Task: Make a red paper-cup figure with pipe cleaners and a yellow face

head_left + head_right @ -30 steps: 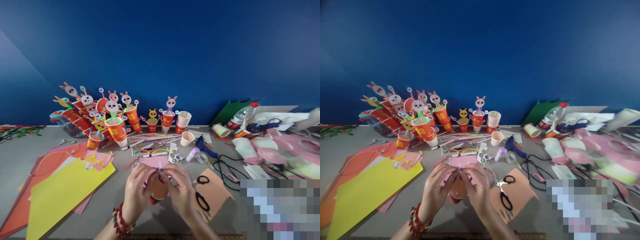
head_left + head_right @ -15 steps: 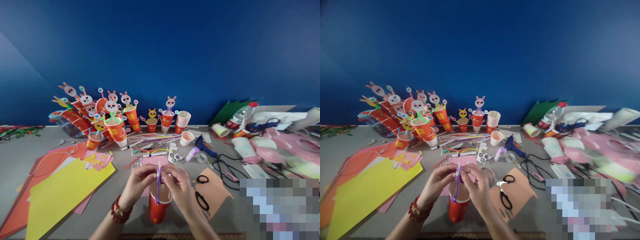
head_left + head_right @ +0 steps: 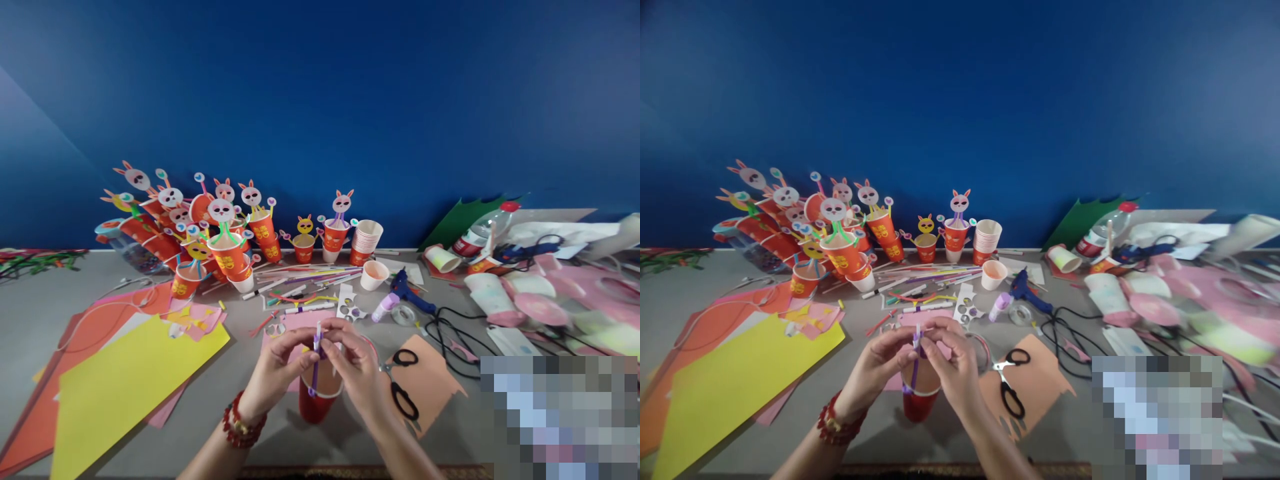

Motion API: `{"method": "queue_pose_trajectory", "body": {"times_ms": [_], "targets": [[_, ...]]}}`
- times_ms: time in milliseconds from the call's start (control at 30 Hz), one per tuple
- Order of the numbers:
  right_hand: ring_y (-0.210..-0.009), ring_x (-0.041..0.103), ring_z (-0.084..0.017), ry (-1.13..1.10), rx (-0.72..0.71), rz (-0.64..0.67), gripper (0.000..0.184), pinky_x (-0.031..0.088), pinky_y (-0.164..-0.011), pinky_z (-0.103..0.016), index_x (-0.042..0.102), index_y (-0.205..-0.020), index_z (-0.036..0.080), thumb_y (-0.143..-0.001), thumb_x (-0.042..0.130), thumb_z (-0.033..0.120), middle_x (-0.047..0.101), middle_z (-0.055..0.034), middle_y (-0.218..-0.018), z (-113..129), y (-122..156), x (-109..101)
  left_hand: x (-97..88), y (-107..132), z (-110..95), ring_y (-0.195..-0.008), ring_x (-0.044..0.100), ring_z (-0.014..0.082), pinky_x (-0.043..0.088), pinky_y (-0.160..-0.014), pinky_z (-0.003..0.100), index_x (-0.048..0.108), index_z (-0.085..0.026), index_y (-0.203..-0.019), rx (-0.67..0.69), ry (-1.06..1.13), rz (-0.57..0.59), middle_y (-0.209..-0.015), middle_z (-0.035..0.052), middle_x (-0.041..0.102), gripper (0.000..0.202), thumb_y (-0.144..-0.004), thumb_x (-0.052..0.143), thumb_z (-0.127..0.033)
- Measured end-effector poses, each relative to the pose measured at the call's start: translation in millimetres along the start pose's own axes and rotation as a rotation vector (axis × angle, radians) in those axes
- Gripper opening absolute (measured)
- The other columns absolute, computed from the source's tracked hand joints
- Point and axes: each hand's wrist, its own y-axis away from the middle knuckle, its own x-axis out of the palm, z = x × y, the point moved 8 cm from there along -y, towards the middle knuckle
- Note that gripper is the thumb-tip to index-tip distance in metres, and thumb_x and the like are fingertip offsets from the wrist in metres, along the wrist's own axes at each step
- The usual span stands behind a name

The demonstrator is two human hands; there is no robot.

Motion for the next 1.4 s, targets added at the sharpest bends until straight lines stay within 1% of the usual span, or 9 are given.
{"method": "queue_pose_trajectory", "body": {"times_ms": [100, 233, 333, 433, 567, 667, 833, 1100, 1400], "targets": [[-0.099, 0.066, -0.024, 0.056, -0.023, -0.041, 0.007, 0.051, -0.088, -0.034, 0.071, -0.094, 0.022, -0.091, 0.064, 0.025, 0.069, -0.0069, -0.1, 1, 1, -5, -3.4, 1, -1, -0.098, 0.071, 0.0229, 0.056, -0.09, 0.034, 0.075, -0.021, -0.109, 0.036, -0.092, -0.049, -0.106, 0.0089, 0.077, 0.028, -0.083, 0.076, -0.029], [-0.085, 0.067, -0.021, 0.125, -0.045, 0.021, 0.009, 0.051, -0.08, -0.03, 0.067, -0.084, 0.022, -0.092, 0.063, 0.023, 0.07, -0.0042, -0.088, 10, 2, -5, -6.3, 2, -16, -0.097, 0.07, 0.0218, 0.054, -0.089, 0.033, 0.073, -0.023, -0.109, 0.14, -0.341, -0.1, -0.104, 0.0065, 0.076, 0.024, -0.085, 0.072, -0.024], [-0.085, 0.068, -0.021, 0.154, -0.058, 0.077, 0.01, 0.051, -0.079, -0.03, 0.067, -0.083, 0.021, -0.092, 0.062, 0.021, 0.072, -0.0041, -0.086, 16, 1, -2, -2.7, 4, -29, -0.095, 0.069, 0.021, 0.052, -0.088, 0.033, 0.071, -0.024, -0.112, 0.228, -0.518, -0.085, -0.104, 0.0056, 0.075, 0.023, -0.089, 0.068, -0.023], [-0.084, 0.068, -0.021, 0.186, -0.072, 0.075, 0.01, 0.051, -0.079, -0.03, 0.067, -0.083, 0.021, -0.092, 0.061, 0.019, 0.071, -0.0041, -0.085, 19, 1, -2, 1.7, 7, -37, -0.092, 0.068, 0.021, 0.051, -0.084, 0.033, 0.068, -0.023, -0.115, 0.312, -0.663, -0.076, -0.103, 0.0062, 0.074, 0.023, -0.092, 0.064, -0.023], [-0.084, 0.067, -0.022, 0.221, -0.098, 0.082, 0.011, 0.051, -0.079, -0.032, 0.066, -0.083, 0.021, -0.092, 0.061, 0.017, 0.07, -0.005, -0.085, 20, 1, -1, 8.4, 13, -47, -0.093, 0.066, 0.0222, 0.047, -0.085, 0.036, 0.065, -0.022, -0.116, 0.434, -0.867, -0.1, -0.102, 0.0064, 0.074, 0.022, -0.093, 0.062, -0.021], [-0.084, 0.066, -0.021, 0.237, -0.111, 0.074, 0.01, 0.052, -0.078, -0.032, 0.065, -0.083, 0.021, -0.091, 0.061, 0.015, 0.07, -0.0049, -0.084, 22, 1, -1, 14.0, 16, -53, -0.09, 0.065, 0.0221, 0.043, -0.081, 0.036, 0.062, -0.023, -0.12, 0.478, -0.979, -0.103, -0.1, 0.0055, 0.074, 0.026, -0.094, 0.061, -0.019], [-0.087, 0.066, -0.023, 0.261, -0.122, 0.067, 0.01, 0.052, -0.082, -0.034, 0.066, -0.085, 0.021, -0.089, 0.06, 0.014, 0.07, -0.0056, -0.086, 22, 1, -2, 17.0, 17, -57, -0.09, 0.065, 0.022, 0.042, -0.081, 0.035, 0.061, -0.022, -0.121, 0.5, -1.013, -0.101, -0.099, 0.0054, 0.074, 0.026, -0.095, 0.06, -0.021], [-0.084, 0.065, -0.022, 0.253, -0.106, 0.088, 0.011, 0.051, -0.079, -0.034, 0.065, -0.084, 0.021, -0.089, 0.059, 0.014, 0.068, -0.0053, -0.085, 23, 1, -2, 19.7, 18, -57, -0.091, 0.065, 0.0222, 0.041, -0.085, 0.037, 0.06, -0.022, -0.122, 0.495, -1.034, -0.101, -0.102, 0.0047, 0.074, 0.028, -0.094, 0.061, -0.018], [-0.083, 0.064, -0.022, 0.236, -0.071, 0.071, 0.012, 0.051, -0.078, -0.034, 0.063, -0.081, 0.021, -0.086, 0.058, 0.012, 0.068, -0.0049, -0.083, 19, 1, -2, 24.8, 18, -63, -0.086, 0.064, 0.0226, 0.04, -0.081, 0.036, 0.061, -0.021, -0.118, 0.483, -1.085, -0.122, -0.096, 0.0043, 0.074, 0.023, -0.095, 0.06, -0.02]]}}
